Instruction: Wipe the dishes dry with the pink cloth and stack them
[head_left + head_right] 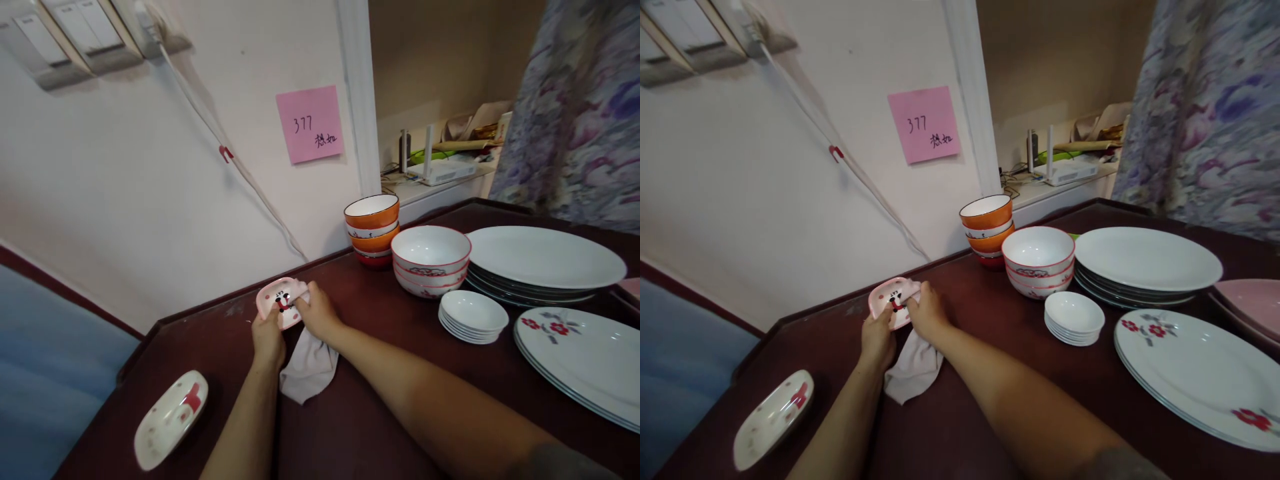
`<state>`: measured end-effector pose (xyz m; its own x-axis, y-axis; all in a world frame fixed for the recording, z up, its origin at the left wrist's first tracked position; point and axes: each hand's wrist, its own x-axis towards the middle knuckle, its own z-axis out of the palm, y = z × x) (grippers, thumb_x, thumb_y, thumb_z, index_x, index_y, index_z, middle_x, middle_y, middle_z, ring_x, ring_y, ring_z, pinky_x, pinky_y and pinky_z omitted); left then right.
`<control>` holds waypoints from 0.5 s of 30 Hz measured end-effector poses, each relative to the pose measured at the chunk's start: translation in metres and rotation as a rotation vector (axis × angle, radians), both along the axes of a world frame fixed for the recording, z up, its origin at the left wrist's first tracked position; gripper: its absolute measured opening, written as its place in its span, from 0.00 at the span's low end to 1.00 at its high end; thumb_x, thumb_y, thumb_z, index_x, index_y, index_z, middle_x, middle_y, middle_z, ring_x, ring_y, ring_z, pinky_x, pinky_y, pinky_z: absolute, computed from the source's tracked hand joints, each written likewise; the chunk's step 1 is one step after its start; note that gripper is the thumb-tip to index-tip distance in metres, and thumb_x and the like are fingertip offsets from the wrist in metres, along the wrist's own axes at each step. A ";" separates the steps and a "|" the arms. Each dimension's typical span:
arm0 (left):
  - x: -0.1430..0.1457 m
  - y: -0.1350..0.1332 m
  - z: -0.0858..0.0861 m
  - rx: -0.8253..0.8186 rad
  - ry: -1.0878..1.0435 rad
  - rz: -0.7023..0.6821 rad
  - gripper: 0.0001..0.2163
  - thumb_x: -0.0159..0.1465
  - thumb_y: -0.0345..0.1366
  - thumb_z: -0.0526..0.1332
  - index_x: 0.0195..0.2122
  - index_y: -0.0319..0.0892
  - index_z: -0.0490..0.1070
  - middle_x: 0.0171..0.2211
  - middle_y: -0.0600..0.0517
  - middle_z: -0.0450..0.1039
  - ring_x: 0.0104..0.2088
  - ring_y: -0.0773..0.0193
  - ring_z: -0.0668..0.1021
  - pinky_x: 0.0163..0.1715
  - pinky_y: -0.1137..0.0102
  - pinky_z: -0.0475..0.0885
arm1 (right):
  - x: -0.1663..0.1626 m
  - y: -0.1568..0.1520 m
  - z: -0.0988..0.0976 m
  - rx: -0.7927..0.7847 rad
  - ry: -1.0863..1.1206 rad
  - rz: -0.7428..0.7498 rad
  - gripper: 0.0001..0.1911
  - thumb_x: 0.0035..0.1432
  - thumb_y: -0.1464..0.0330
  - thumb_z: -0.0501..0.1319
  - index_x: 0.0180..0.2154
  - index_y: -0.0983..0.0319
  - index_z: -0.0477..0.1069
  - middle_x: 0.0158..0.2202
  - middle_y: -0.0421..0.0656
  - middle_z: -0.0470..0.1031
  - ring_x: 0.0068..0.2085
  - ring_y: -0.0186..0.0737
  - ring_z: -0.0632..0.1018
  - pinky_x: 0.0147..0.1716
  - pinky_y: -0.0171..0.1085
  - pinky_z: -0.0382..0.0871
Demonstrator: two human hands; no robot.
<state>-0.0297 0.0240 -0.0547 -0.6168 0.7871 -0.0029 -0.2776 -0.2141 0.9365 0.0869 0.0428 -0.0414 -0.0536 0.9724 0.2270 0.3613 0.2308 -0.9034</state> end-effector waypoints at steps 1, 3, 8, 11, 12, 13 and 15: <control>-0.001 0.000 0.001 0.019 -0.026 0.033 0.09 0.56 0.26 0.63 0.38 0.36 0.73 0.32 0.48 0.77 0.29 0.66 0.78 0.34 0.70 0.74 | -0.003 -0.004 -0.002 0.005 -0.014 0.045 0.07 0.55 0.66 0.58 0.36 0.62 0.66 0.33 0.44 0.73 0.33 0.40 0.72 0.30 0.34 0.59; -0.005 0.001 0.005 0.050 -0.076 0.081 0.10 0.56 0.24 0.62 0.40 0.38 0.72 0.33 0.51 0.76 0.30 0.69 0.77 0.35 0.72 0.73 | -0.010 -0.009 -0.008 0.019 0.026 0.215 0.11 0.56 0.61 0.59 0.36 0.61 0.68 0.33 0.44 0.74 0.32 0.39 0.73 0.29 0.34 0.59; -0.015 -0.003 0.015 0.039 -0.182 0.030 0.06 0.60 0.26 0.59 0.38 0.39 0.70 0.32 0.50 0.75 0.29 0.69 0.77 0.33 0.72 0.74 | -0.022 0.003 -0.013 -0.023 0.470 0.330 0.18 0.59 0.54 0.55 0.34 0.62 0.72 0.30 0.41 0.74 0.32 0.38 0.73 0.31 0.33 0.64; -0.016 -0.005 0.019 -0.005 -0.219 -0.024 0.04 0.61 0.26 0.57 0.34 0.38 0.71 0.30 0.50 0.74 0.27 0.68 0.76 0.29 0.72 0.74 | -0.016 0.017 -0.008 -0.011 0.712 -0.004 0.18 0.61 0.56 0.52 0.39 0.63 0.71 0.35 0.43 0.74 0.36 0.38 0.74 0.36 0.34 0.67; -0.014 -0.006 0.019 -0.015 -0.222 -0.037 0.04 0.60 0.26 0.58 0.34 0.38 0.71 0.29 0.51 0.74 0.26 0.69 0.76 0.27 0.73 0.73 | -0.013 0.020 -0.005 0.002 0.746 -0.072 0.18 0.61 0.57 0.52 0.41 0.62 0.70 0.36 0.43 0.74 0.37 0.38 0.74 0.37 0.35 0.67; -0.013 -0.006 0.019 -0.020 -0.220 -0.049 0.04 0.59 0.26 0.59 0.33 0.39 0.71 0.28 0.52 0.73 0.24 0.69 0.75 0.25 0.74 0.72 | -0.011 0.020 -0.002 0.023 0.768 -0.103 0.17 0.61 0.57 0.52 0.43 0.62 0.70 0.38 0.44 0.73 0.37 0.37 0.73 0.37 0.34 0.68; -0.009 -0.005 0.017 -0.025 -0.196 -0.086 0.05 0.56 0.28 0.62 0.34 0.40 0.72 0.25 0.54 0.71 0.22 0.70 0.73 0.21 0.76 0.68 | -0.009 0.015 0.006 0.119 0.780 -0.041 0.16 0.61 0.59 0.53 0.45 0.61 0.69 0.41 0.44 0.72 0.40 0.37 0.73 0.40 0.35 0.69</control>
<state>-0.0387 0.0187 -0.0377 -0.5332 0.8350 -0.1358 -0.4709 -0.1597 0.8676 0.0781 0.0575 -0.0357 0.1990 0.9370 0.2870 -0.3566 0.3420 -0.8694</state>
